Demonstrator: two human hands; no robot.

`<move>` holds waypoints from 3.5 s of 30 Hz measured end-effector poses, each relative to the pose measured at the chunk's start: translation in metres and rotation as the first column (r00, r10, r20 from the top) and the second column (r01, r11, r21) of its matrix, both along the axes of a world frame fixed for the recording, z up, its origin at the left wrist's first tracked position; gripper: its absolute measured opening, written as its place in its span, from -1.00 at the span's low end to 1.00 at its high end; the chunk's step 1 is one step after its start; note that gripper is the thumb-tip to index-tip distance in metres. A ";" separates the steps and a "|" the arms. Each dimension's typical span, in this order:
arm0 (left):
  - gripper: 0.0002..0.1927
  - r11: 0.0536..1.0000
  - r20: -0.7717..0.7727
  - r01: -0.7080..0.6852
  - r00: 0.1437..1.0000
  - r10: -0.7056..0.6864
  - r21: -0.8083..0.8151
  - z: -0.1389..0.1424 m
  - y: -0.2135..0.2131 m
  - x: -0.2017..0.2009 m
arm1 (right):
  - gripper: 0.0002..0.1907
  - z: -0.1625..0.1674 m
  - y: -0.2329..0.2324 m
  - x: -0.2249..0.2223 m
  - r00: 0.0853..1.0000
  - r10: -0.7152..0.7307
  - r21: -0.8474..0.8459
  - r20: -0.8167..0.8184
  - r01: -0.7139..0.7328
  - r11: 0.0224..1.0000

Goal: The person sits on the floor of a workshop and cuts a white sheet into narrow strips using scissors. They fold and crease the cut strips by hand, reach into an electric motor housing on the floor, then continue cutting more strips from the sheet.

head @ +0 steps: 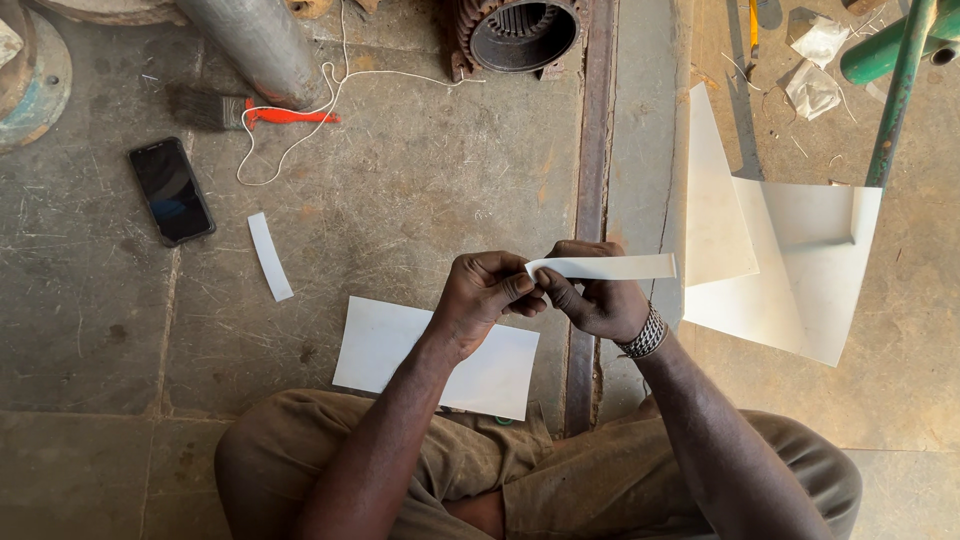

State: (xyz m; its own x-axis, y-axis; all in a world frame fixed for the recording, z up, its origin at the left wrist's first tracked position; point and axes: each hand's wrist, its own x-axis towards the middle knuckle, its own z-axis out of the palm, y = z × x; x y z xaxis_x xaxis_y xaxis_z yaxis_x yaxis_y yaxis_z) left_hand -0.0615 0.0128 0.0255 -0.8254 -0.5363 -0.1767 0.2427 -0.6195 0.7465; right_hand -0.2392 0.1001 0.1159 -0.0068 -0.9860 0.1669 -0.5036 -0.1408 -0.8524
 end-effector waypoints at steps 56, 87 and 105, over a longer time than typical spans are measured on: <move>-0.90 0.989 0.066 -0.106 0.991 0.113 -0.104 0.006 0.000 0.003 | -0.66 -0.004 -0.004 0.028 0.996 -0.064 -0.028 -0.060 0.063 0.998; -0.72 0.904 0.031 -0.052 0.997 0.072 -0.424 0.027 0.001 -0.002 | -0.62 -0.047 0.007 0.026 0.799 -0.317 0.325 0.511 0.162 0.932; -0.68 0.983 -0.088 -0.057 0.995 0.043 -0.172 0.010 0.004 -0.006 | -0.64 -0.081 0.010 0.022 0.534 -0.313 0.341 0.785 0.050 0.939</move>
State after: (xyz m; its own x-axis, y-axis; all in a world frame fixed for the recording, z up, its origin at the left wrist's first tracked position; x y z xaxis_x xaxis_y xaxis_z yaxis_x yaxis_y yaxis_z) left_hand -0.0672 0.0170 0.0356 -0.8047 -0.5936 -0.0087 0.3361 -0.4676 0.8175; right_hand -0.2168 0.1098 0.0348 -0.1936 -0.9474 -0.2551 0.4438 0.1473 -0.8839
